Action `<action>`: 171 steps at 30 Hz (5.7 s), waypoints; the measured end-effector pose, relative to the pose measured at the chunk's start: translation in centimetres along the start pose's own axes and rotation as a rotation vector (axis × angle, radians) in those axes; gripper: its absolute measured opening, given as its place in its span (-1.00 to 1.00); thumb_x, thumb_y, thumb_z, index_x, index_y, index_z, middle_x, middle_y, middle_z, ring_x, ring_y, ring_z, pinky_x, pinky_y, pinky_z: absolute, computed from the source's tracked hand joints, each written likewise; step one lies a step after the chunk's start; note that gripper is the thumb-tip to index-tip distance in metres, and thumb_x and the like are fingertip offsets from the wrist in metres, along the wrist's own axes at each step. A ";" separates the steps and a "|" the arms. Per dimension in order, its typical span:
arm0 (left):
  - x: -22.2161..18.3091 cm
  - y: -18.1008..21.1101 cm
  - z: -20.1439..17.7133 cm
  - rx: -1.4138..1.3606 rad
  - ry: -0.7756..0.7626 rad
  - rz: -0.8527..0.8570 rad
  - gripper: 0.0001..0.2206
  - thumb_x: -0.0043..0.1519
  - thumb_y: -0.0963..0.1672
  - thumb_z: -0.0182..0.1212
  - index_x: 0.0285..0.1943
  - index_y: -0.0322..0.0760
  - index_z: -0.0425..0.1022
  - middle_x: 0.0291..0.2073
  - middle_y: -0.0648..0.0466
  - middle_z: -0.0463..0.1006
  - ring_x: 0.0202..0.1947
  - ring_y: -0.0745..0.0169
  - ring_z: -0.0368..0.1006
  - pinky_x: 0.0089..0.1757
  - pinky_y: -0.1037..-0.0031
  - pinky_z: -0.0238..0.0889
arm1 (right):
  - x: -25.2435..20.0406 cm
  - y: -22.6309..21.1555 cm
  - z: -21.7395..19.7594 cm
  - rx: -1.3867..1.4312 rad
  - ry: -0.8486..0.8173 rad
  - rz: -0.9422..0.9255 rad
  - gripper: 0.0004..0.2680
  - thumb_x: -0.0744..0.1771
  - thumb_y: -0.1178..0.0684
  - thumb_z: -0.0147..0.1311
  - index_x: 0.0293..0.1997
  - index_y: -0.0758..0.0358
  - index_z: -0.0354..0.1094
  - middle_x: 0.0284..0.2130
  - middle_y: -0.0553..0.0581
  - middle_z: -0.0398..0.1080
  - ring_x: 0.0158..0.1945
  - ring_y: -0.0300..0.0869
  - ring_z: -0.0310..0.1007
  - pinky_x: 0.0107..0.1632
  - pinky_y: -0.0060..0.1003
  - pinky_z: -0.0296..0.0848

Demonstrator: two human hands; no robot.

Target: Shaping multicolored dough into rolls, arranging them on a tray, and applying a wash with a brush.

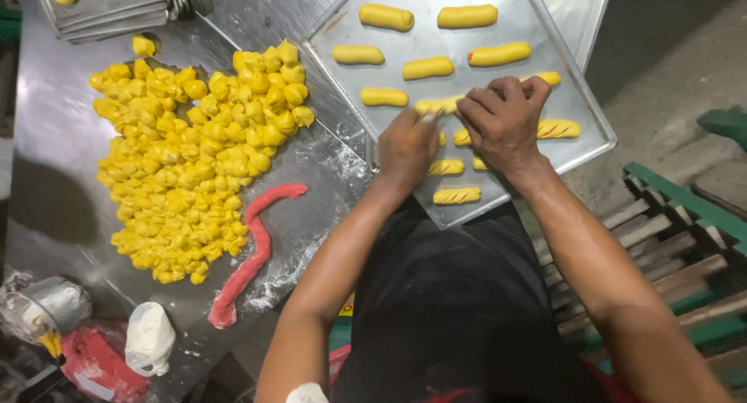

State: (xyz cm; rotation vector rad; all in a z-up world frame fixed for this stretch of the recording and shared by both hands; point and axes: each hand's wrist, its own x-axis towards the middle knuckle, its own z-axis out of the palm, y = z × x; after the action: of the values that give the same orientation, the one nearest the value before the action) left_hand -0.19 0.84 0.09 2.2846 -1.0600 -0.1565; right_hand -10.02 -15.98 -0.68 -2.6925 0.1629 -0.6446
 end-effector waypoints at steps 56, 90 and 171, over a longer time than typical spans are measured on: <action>-4.5 5.0 -2.5 -0.062 0.175 -0.386 -0.88 0.19 -0.21 0.34 -0.12 -0.35 0.65 -0.42 -0.06 0.55 -0.44 0.12 0.54 -0.34 0.33 0.40 | -14.4 7.4 -5.9 1.115 0.136 1.230 -0.75 0.46 0.12 0.04 0.31 0.26 0.21 -0.09 0.20 0.45 -0.16 -0.20 0.48 -0.12 -0.25 0.54; -0.9 -4.9 -2.6 -0.001 0.053 -0.026 -0.95 0.23 -0.21 0.33 -0.22 -0.32 0.55 -0.40 -0.01 0.46 -0.41 0.02 0.48 -0.37 0.22 0.33 | 3.1 -3.9 3.4 0.005 -0.019 -0.062 -0.84 0.31 0.08 0.33 -0.06 0.06 0.52 -0.13 -0.09 0.45 -0.06 -0.13 0.38 0.08 -0.07 0.21; 10.4 -6.6 -3.2 0.040 0.058 0.027 -0.93 0.15 -0.21 0.31 -0.25 -0.31 0.52 -0.38 -0.06 0.46 -0.34 -0.12 0.48 -0.29 0.13 0.34 | 11.5 3.1 5.6 0.014 0.037 -0.080 -0.91 0.35 0.05 0.34 -0.17 0.11 0.51 -0.20 -0.10 0.48 -0.04 -0.15 0.36 0.14 0.00 0.11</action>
State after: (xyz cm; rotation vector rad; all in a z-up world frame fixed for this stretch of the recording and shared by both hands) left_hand 12.23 -1.91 0.34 2.2953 -1.0731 -0.0585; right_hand 2.73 -19.31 -1.71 -2.6865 0.0605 -0.7176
